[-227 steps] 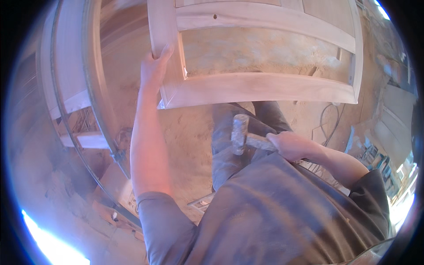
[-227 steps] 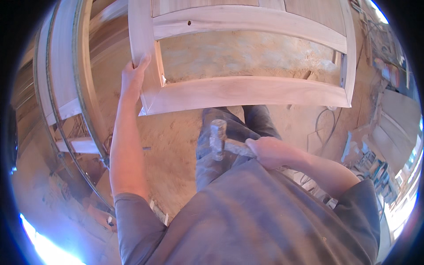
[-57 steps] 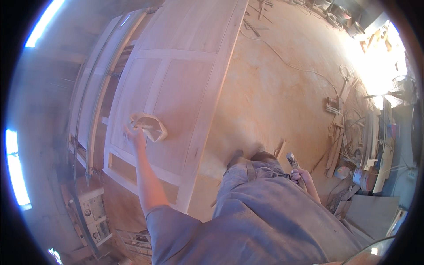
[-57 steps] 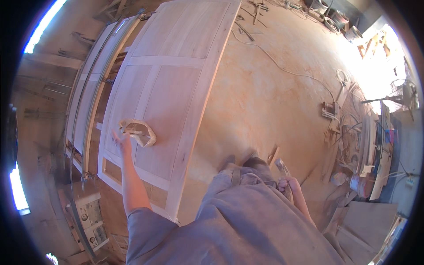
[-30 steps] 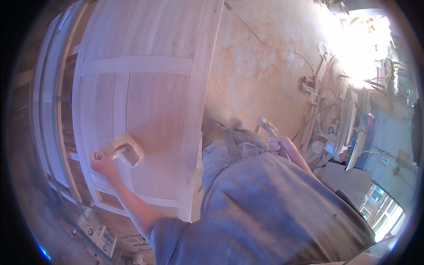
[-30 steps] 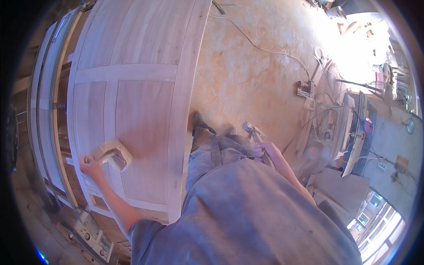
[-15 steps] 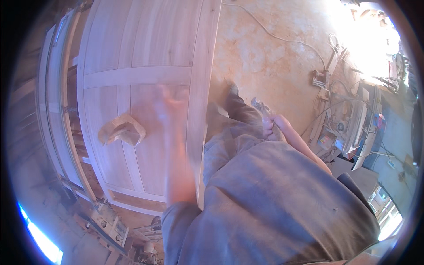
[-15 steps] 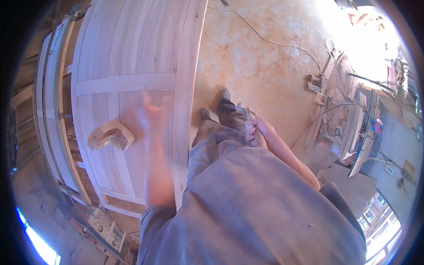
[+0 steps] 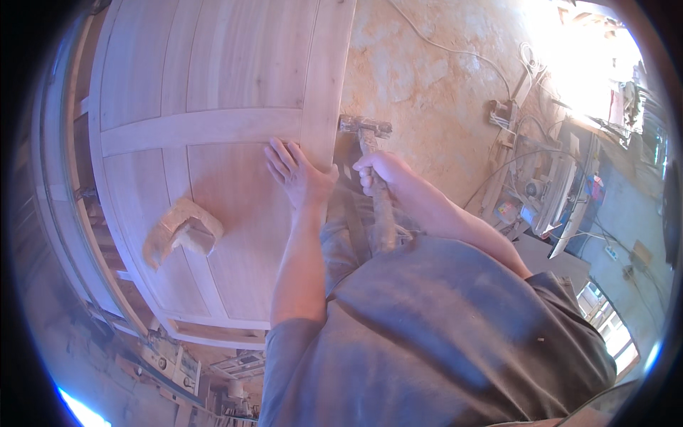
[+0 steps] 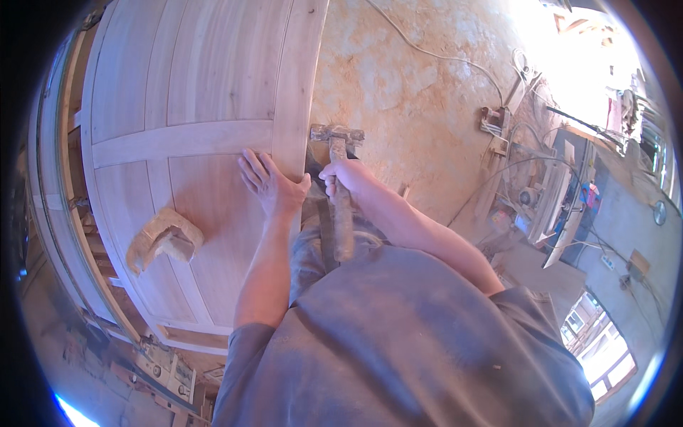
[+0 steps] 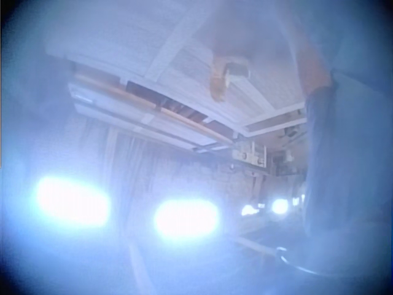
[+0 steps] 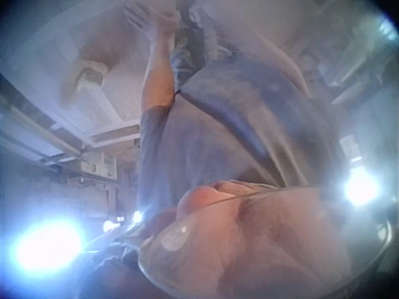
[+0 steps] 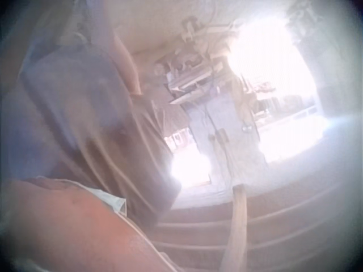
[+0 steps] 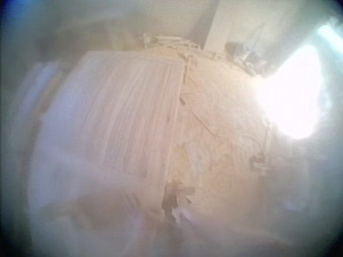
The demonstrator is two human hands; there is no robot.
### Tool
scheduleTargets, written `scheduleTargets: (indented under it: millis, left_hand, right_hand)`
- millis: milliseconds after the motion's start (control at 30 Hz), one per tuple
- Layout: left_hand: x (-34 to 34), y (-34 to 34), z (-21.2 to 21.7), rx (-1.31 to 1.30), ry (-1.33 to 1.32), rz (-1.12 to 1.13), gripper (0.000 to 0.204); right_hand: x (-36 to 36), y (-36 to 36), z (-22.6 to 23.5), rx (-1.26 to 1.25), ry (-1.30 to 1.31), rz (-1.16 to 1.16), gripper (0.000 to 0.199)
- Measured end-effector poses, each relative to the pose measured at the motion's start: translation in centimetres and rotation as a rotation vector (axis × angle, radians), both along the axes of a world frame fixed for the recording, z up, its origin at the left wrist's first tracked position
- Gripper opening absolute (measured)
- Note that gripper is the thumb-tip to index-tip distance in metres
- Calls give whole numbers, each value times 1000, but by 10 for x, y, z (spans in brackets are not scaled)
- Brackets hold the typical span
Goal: The person applies glue to a wooden door frame, hammers it into place, and then uses clamps to secure the frame. The person works on a large wooden door panel in a workshop setting.
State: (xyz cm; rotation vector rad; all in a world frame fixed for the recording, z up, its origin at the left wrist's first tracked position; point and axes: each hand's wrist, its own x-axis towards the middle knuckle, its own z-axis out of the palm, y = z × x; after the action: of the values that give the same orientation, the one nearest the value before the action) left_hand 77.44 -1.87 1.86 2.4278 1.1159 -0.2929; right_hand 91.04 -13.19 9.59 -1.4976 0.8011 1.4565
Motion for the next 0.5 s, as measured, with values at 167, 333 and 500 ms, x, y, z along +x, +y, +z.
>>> scheduleTargets:
  millis: [167, 333, 500]
  left_hand:
    - [-9, 2, -5, -11, -23, -3, 106]
    - [-9, 2, -12, 60, -41, -47, 108]
    - [-23, 16, 13, -11, -86, -8, 95]
  right_hand:
    - [21, -31, -32, 81, 73, -46, 20]
    - [-1, -14, -28, 64, 54, 35, 22]
    - [-1, -14, -26, 134, 181, -65, 19]
